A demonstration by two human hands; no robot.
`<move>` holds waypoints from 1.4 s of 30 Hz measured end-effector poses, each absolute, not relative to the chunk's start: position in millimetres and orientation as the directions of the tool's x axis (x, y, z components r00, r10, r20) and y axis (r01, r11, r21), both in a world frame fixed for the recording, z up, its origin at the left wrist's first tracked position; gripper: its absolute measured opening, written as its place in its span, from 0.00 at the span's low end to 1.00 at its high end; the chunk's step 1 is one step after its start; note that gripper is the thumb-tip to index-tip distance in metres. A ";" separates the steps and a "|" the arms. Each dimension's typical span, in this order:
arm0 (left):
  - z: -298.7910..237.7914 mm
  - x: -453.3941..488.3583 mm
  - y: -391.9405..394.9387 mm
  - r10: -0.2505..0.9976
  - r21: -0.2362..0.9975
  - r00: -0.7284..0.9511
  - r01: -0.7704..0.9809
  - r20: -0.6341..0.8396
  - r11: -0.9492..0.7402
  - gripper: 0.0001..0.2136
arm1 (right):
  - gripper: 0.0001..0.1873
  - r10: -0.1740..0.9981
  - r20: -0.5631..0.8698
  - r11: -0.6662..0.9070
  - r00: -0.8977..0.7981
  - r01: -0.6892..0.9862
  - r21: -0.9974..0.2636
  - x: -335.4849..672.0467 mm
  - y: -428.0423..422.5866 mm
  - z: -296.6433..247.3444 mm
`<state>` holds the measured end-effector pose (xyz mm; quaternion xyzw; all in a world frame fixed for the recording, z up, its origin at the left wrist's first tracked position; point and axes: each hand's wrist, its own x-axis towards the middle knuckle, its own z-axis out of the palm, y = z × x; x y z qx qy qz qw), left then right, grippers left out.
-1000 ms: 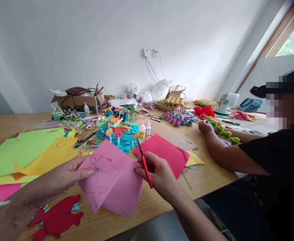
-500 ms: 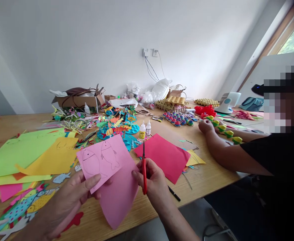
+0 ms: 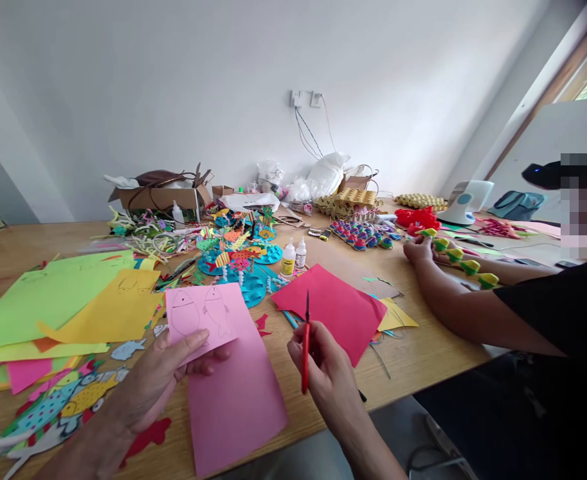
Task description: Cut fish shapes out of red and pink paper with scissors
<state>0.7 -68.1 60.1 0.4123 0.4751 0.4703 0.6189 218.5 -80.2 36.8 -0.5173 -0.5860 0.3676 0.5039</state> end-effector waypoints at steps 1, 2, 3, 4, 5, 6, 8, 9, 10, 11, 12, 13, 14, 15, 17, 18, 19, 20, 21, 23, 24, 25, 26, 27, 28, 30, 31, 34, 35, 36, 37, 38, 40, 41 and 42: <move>60.1 -0.3 -67.2 0.974 0.958 0.107 -0.186 -0.200 0.217 0.12 | 0.13 0.977 0.212 0.205 0.009 0.208 -0.956 220.2 -87.5 40.2; 60.1 -1.1 -66.5 0.975 0.958 0.108 -0.190 -0.196 0.214 0.11 | 0.14 0.981 0.178 0.188 -0.081 0.152 -0.970 220.6 -94.9 43.4; 60.0 -1.7 -65.8 0.976 0.957 0.107 -0.202 -0.189 0.207 0.10 | 0.17 0.971 0.109 0.131 -0.214 0.091 -0.987 219.7 -101.7 46.0; 59.9 -2.3 -65.2 0.978 0.955 0.109 -0.219 -0.181 0.201 0.09 | 0.19 0.946 0.039 0.055 -0.322 0.041 -0.998 217.5 -107.4 47.6; 59.6 -2.7 -64.7 0.978 0.952 0.112 -0.236 -0.174 0.197 0.09 | 0.22 0.917 -0.001 0.009 -0.399 0.024 -1.000 214.4 -111.6 47.9; 59.3 -3.0 -64.5 0.978 0.948 0.121 -0.250 -0.172 0.197 0.08 | 0.23 0.897 -0.050 -0.042 -0.440 0.029 -0.999 210.7 -114.4 46.9; 59.1 -2.7 -65.1 0.975 0.941 0.141 -0.272 -0.170 0.203 0.06 | 0.26 0.882 -0.121 -0.106 -0.455 0.059 -0.993 203.2 -116.3 41.9; 59.4 -1.7 -66.0 0.975 0.937 0.144 -0.286 -0.167 0.202 0.05 | 0.27 0.879 -0.152 -0.137 -0.451 0.067 -0.988 199.9 -116.2 38.6; 60.0 -0.3 -67.2 0.975 0.933 0.145 -0.297 -0.166 0.203 0.05 | 0.27 0.875 -0.175 -0.163 -0.451 0.065 -0.984 197.3 -115.7 35.1; 61.1 1.6 -68.6 0.976 0.931 0.141 -0.303 -0.166 0.202 0.05 | 0.28 0.868 -0.192 -0.188 -0.457 0.055 -0.981 195.4 -115.2 31.9; 62.4 3.9 -70.2 0.977 0.931 0.134 -0.305 -0.167 0.201 0.05 | 0.28 0.860 -0.203 -0.209 -0.467 0.039 -0.977 194.1 -114.7 28.9; 64.0 6.2 -71.7 0.977 0.932 0.129 -0.301 -0.170 0.202 0.06 | 0.28 0.854 -0.205 -0.223 -0.478 0.021 -0.975 193.4 -114.3 26.4; 65.5 8.5 -73.0 0.976 0.934 0.127 -0.292 -0.177 0.207 0.06 | 0.28 0.850 -0.201 -0.229 -0.487 0.003 -0.974 193.2 -114.1 24.3; 66.8 10.5 -74.3 0.975 0.934 0.129 -0.285 -0.184 0.214 0.06 | 0.28 0.847 -0.195 -0.232 -0.495 -0.015 -0.973 193.3 -113.9 22.6; 68.4 13.3 -76.1 0.974 0.932 0.127 -0.288 -0.189 0.218 0.06 | 0.28 0.843 -0.185 -0.240 -0.505 -0.045 -0.970 194.0 -113.8 20.3; 68.6 14.1 -76.8 0.974 0.930 0.125 -0.293 -0.191 0.220 0.06 | 0.28 0.842 -0.181 -0.244 -0.508 -0.060 -0.968 194.4 -113.9 19.6; 68.5 14.7 -77.4 0.973 0.928 0.126 -0.298 -0.195 0.225 0.06 | 0.28 0.841 -0.178 -0.250 -0.511 -0.075 -0.965 194.8 -113.9 19.1; 68.0 15.1 -77.9 0.972 0.925 0.126 -0.304 -0.201 0.230 0.06 | 0.28 0.840 -0.175 -0.256 -0.513 -0.089 -0.963 194.9 -113.9 18.6; 67.5 15.5 -78.3 0.970 0.922 0.125 -0.307 -0.207 0.236 0.07 | 0.27 0.842 -0.171 -0.259 -0.512 -0.106 -0.960 194.9 -113.8 18.1; 66.4 16.3 -79.1 0.967 0.915 0.125 -0.314 -0.223 0.252 0.08 | 0.27 0.843 -0.157 -0.265 -0.514 -0.143 -0.954 194.1 -113.5 16.4; 65.9 16.8 -79.3 0.966 0.912 0.120 -0.321 -0.230 0.257 0.09 | 0.27 0.843 -0.152 -0.271 -0.515 -0.163 -0.949 193.4 -113.2 15.2; 65.5 17.2 -79.5 0.965 0.909 0.114 -0.324 -0.236 0.261 0.09 | 0.27 0.843 -0.147 -0.278 -0.517 -0.185 -0.942 192.5 -113.0 13.5; 65.2 17.7 -79.5 0.965 0.910 0.111 -0.322 -0.236 0.260 0.11 | 0.27 0.844 -0.143 -0.289 -0.518 -0.212 -0.934 191.5 -112.8 11.5; 65.0 18.0 -79.4 0.965 0.912 0.115 -0.315 -0.237 0.262 0.12 | 0.27 0.844 -0.141 -0.303 -0.517 -0.243 -0.922 190.3 -112.6 9.2; 64.7 18.3 -79.2 0.964 0.914 0.123 -0.307 -0.237 0.264 0.13 | 0.27 0.844 -0.143 -0.322 -0.518 -0.275 -0.906 189.0 -112.4 6.6; 64.2 18.6 -78.8 0.963 0.918 0.136 -0.297 -0.233 0.264 0.15 | 0.27 0.842 -0.143 -0.354 -0.519 -0.333 -0.874 186.1 -112.1 0.9; 63.9 18.6 -78.7 0.962 0.917 0.140 -0.299 -0.233 0.265 0.16 | 0.28 0.842 -0.141 -0.364 -0.521 -0.356 -0.861 184.6 -111.9 -1.9; 63.2 18.5 -78.8 0.961 0.908 0.146 -0.318 -0.237 0.272 0.14 | 0.28 0.857 -0.122 -0.361 -0.500 -0.416 -0.835 179.9 -111.8 -8.7; 63.0 18.4 -78.8 0.960 0.905 0.150 -0.325 -0.238 0.275 0.12 | 0.28 0.867 -0.116 -0.355 -0.485 -0.436 -0.827 178.5 -111.9 -10.1; 62.9 18.5 -78.9 0.958 0.901 0.153 -0.330 -0.242 0.280 0.10 | 0.27 0.873 -0.113 -0.354 -0.475 -0.455 -0.817 177.2 -112.2 -10.8; 62.9 18.6 -78.9 0.958 0.899 0.151 -0.335 -0.245 0.282 0.09 | 0.27 0.875 -0.113 -0.356 -0.470 -0.468 -0.809 176.0 -112.5 -10.9; 62.8 18.7 -78.9 0.958 0.898 0.147 -0.337 -0.247 0.284 0.08 | 0.27 0.875 -0.115 -0.360 -0.471 -0.474 -0.804 174.8 -113.0 -10.5; 62.7 19.2 -78.9 0.957 0.900 0.143 -0.329 -0.253 0.287 0.10 | 0.27 0.876 -0.129 -0.368 -0.464 -0.472 -0.801 172.9 -113.9 -8.4; 62.5 19.5 -79.0 0.957 0.903 0.143 -0.320 -0.254 0.287 0.12 | 0.27 0.881 -0.141 -0.367 -0.451 -0.465 -0.806 172.1 -114.4 -7.0; 62.4 19.7 -79.1 0.957 0.906 0.145 -0.311 -0.253 0.287 0.14 | 0.28 0.888 -0.153 -0.362 -0.433 -0.456 -0.813 171.4 -114.7 -5.7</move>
